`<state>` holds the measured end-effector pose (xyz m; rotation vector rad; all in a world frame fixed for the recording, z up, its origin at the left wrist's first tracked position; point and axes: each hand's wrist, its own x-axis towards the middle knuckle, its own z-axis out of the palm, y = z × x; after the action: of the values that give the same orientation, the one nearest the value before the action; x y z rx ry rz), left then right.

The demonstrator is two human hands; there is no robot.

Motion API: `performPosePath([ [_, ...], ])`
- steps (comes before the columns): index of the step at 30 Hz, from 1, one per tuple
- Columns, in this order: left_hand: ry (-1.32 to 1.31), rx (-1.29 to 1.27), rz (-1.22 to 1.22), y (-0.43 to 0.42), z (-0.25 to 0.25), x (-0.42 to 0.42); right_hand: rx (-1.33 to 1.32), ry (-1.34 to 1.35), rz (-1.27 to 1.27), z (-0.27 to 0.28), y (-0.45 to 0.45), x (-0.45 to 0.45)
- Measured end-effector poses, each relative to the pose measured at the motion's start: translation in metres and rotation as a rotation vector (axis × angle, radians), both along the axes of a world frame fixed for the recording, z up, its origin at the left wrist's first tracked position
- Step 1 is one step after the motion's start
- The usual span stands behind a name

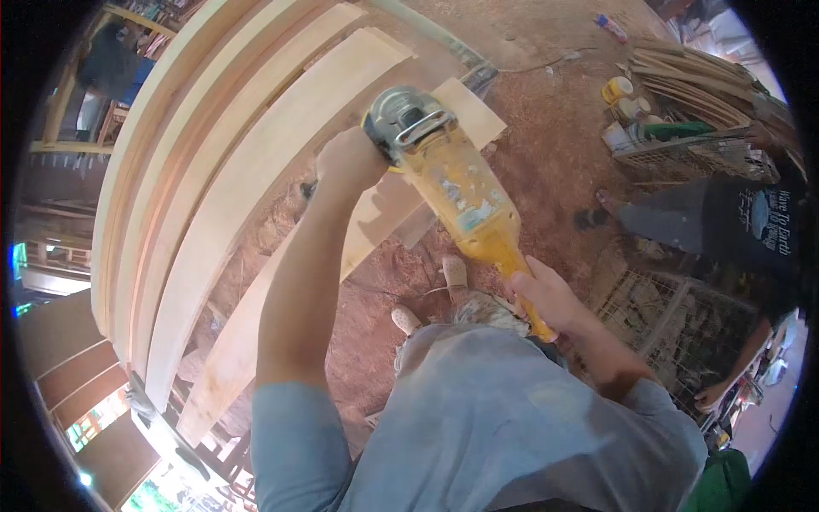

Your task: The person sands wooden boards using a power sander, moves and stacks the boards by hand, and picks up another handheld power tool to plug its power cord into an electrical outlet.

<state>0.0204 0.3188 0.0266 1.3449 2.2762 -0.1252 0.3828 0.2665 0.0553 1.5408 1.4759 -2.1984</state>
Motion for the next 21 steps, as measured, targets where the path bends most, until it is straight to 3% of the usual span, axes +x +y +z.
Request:
performPosePath([
  [8,0.038,0.101,-0.161,0.113,-0.008,0.076,0.030,0.079,-0.225,-0.007,0.057,0.062],
  [12,-0.007,0.123,-0.134,0.113,0.007,0.087,0.018,0.031,-0.274,-0.012,0.046,0.063],
  [18,-0.042,0.466,-0.221,0.108,-0.038,0.102,-0.010,0.069,-0.363,-0.013,0.003,0.067],
  [21,-0.123,0.344,-0.252,0.056,-0.010,0.104,0.028,-0.010,-0.405,0.002,-0.047,0.071],
])
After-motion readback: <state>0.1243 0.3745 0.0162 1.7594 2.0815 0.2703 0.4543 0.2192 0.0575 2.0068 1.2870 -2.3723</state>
